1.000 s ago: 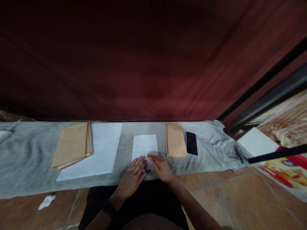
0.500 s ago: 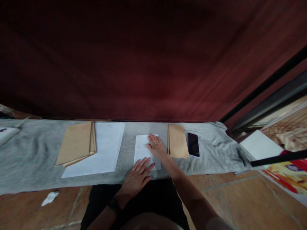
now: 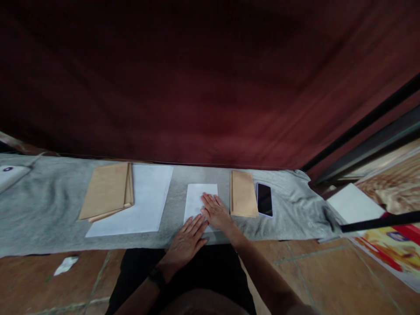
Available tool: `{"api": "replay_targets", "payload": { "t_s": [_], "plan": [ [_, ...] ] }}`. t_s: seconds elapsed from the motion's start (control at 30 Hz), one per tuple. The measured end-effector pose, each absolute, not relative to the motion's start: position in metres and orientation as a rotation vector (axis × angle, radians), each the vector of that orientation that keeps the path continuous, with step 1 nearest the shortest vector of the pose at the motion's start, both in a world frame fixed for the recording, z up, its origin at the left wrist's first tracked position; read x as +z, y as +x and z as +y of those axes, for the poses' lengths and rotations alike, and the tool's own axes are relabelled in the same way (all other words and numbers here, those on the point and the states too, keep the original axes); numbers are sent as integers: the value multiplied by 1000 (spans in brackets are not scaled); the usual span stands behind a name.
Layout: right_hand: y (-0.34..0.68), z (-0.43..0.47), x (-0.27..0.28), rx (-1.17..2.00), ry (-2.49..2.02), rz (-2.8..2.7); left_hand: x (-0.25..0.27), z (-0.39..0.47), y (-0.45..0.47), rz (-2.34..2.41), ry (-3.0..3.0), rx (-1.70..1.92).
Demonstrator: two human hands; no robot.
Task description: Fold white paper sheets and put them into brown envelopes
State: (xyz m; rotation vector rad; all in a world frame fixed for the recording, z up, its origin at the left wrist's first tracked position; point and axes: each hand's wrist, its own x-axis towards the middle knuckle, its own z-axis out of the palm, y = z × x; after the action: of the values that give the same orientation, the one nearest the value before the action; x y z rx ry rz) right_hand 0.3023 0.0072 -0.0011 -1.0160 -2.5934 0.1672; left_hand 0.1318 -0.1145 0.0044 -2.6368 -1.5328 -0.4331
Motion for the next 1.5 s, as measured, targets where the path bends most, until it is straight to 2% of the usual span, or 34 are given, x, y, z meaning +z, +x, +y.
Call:
{"api": "replay_targets", "payload": {
  "t_s": [0.33,0.73,1.0,1.13,1.3,1.5],
  "plan": [
    [343,-58,9,156,-876,-2641,-2,-114,133,-1763,-2594,-524],
    [342,-62,10,175,-917,-2623,1,-33,135,-2096,-2304,-574],
    [341,-62,8,179,-924,-2589,-6,-37,104,-2255,-2059,-619],
    [342,-63,10,216,-939,-2587,-1,-58,94,-2207,-2137,-636],
    [343,-63,10,277,-968,-2594,3,-105,93,-1838,-2566,-538],
    [343,-63,12,318,-967,-2574,4,-117,102,-1785,-2587,-392]
  ]
}}
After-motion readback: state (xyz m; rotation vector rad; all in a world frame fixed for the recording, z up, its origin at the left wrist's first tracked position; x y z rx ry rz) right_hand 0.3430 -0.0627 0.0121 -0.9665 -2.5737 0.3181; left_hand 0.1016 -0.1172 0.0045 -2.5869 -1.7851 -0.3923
